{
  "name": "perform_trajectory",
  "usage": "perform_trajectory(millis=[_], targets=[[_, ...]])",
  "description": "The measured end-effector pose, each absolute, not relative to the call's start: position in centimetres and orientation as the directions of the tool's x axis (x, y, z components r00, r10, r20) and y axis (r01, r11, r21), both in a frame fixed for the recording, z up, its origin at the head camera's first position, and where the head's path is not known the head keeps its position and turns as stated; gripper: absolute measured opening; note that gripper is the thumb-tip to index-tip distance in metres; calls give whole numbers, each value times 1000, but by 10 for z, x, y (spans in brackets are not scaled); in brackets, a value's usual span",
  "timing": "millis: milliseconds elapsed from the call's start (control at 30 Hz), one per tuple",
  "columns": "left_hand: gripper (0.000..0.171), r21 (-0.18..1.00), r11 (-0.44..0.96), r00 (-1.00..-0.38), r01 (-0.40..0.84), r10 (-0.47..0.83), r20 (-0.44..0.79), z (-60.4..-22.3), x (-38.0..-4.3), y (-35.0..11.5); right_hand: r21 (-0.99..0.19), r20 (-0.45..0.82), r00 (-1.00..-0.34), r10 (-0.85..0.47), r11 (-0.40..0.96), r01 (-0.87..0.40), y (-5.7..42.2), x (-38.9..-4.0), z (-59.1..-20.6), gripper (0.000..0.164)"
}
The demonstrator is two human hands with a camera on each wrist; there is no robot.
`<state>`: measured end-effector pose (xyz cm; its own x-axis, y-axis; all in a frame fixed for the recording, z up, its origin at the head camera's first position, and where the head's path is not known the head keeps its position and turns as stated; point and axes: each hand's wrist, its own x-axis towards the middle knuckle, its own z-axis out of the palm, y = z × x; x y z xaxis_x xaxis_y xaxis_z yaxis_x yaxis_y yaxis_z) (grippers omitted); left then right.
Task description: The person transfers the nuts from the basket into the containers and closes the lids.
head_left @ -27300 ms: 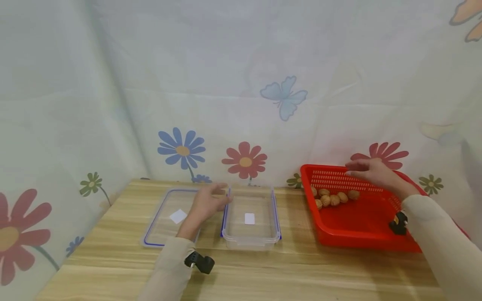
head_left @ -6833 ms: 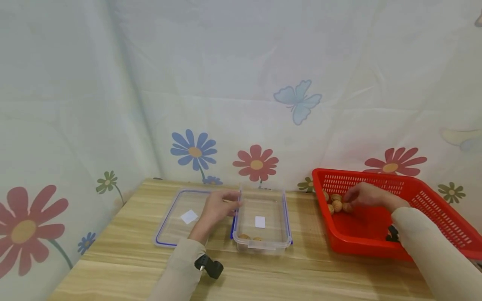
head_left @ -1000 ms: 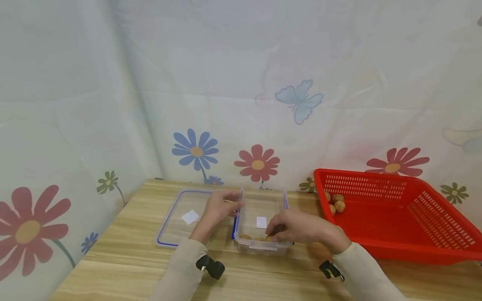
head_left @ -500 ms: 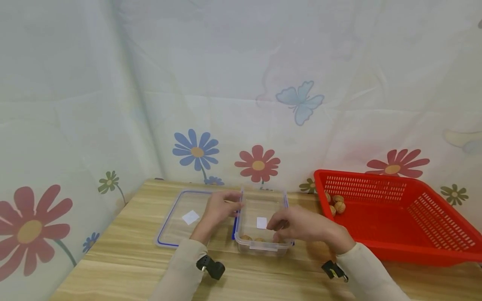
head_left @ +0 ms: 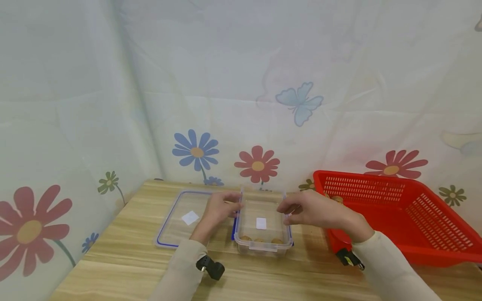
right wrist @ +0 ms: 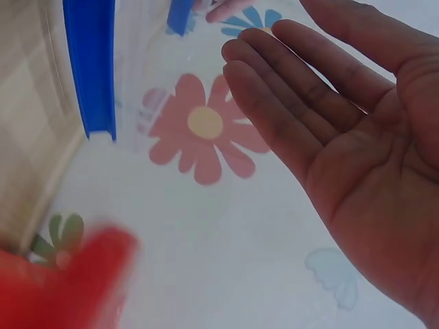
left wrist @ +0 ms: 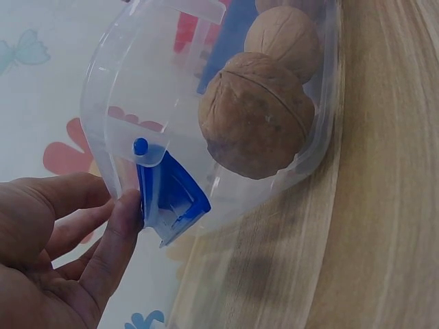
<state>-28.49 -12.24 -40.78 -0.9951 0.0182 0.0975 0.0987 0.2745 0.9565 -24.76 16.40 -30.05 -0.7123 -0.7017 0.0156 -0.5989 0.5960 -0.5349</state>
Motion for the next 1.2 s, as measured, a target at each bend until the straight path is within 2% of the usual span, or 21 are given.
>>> perform_trajectory(millis=[233, 433, 767, 1200], targets=[[32, 956, 275, -994, 106, 18, 105, -408, -285, -122, -501, 27, -773, -633, 661, -559, 178, -250, -282, 33], [32, 956, 278, -995, 95, 13, 95, -409, -285, -122, -465, 68, -796, -601, 687, -559, 195, -256, -274, 33], [31, 957, 275, -996, 89, 7, 91, -408, -286, -121, -517, 66, -833, -549, 695, -499, 228, -275, -274, 35], [31, 958, 269, -995, 101, 11, 102, -410, -287, -122, -509, 69, -876, -478, 738, -443, 269, -299, -282, 43]])
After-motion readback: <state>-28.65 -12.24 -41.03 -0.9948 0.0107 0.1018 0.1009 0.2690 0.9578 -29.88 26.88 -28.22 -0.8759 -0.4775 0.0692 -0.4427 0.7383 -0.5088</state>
